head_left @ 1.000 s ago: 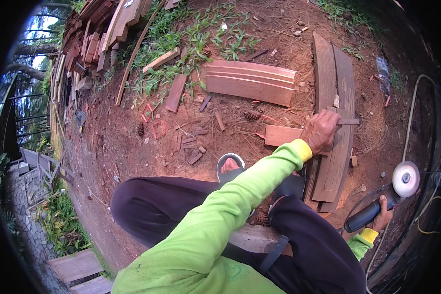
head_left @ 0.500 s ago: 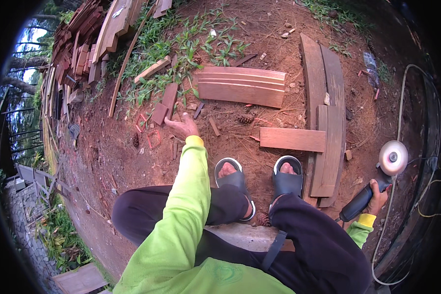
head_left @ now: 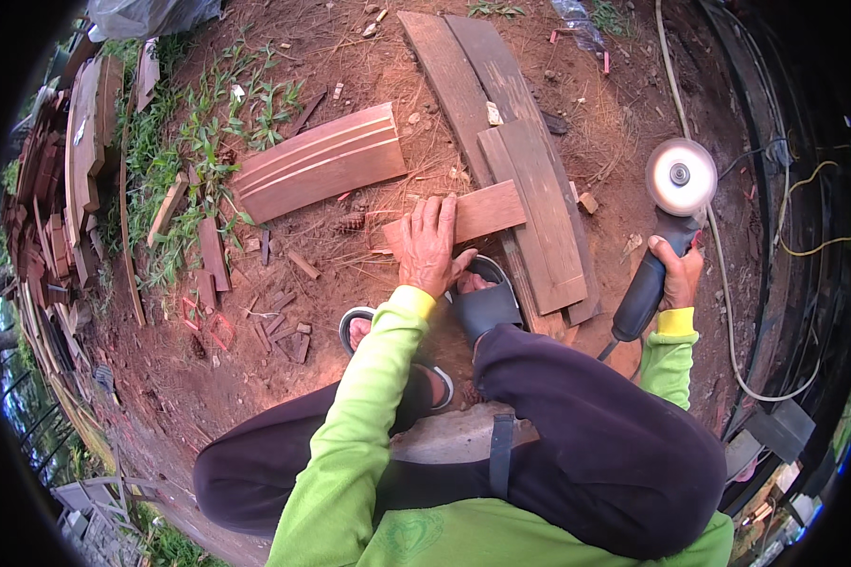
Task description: The person marks a wooden plank with a ruler and pencil, then uses an angle grinder to cut the plank into smaller pieces. The person handles the wood and grinder repeatedly, cutting multiple sections.
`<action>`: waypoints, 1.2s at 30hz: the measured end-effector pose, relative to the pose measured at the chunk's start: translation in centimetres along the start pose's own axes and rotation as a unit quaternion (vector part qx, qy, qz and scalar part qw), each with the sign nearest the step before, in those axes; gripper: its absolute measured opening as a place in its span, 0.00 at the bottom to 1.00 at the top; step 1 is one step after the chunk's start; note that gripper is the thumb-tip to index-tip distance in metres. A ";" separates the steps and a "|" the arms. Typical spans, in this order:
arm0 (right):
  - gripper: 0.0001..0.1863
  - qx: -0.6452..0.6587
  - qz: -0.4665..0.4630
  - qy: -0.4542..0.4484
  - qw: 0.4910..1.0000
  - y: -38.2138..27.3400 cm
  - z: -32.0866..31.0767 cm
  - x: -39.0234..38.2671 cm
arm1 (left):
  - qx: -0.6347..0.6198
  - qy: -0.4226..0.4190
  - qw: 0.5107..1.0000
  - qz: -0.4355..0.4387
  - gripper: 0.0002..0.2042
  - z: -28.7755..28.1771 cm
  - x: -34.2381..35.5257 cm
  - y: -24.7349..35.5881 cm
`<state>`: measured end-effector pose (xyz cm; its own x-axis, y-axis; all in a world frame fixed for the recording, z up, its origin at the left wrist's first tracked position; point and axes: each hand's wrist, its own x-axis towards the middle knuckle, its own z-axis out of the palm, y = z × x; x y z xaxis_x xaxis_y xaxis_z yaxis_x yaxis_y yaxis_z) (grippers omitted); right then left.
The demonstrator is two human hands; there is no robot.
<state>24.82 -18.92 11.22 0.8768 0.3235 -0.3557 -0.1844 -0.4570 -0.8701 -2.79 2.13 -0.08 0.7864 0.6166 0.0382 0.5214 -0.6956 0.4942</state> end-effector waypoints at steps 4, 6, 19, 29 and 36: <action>0.16 0.006 0.008 0.009 1.000 -0.2 0.3 -0.5 | 0.056 -0.047 0.997 -0.007 0.45 0.7 1.1 -0.2; 0.17 -0.001 0.006 0.009 1.000 0.3 0.2 -0.2 | 0.027 -0.068 0.997 -0.024 0.44 0.7 1.3 -0.4; 0.15 -0.017 -0.028 0.021 0.999 2.5 -0.6 0.8 | 0.019 -0.058 0.998 -0.019 0.43 -0.5 1.3 -0.4; 0.17 -0.005 -0.012 0.025 1.000 2.7 -0.9 0.8 | 0.131 0.014 0.991 -0.021 0.43 -7.4 1.3 -8.1; 0.18 -0.018 -0.005 0.011 1.000 1.0 -0.4 0.6 | 0.241 0.027 0.965 -0.100 0.45 -10.6 -0.4 -18.5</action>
<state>25.36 -19.52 10.27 0.8885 0.3098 -0.3384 -0.1596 -0.4827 -0.8611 -16.24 18.69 -0.04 0.6421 0.7658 0.0350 0.7650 -0.6431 0.0353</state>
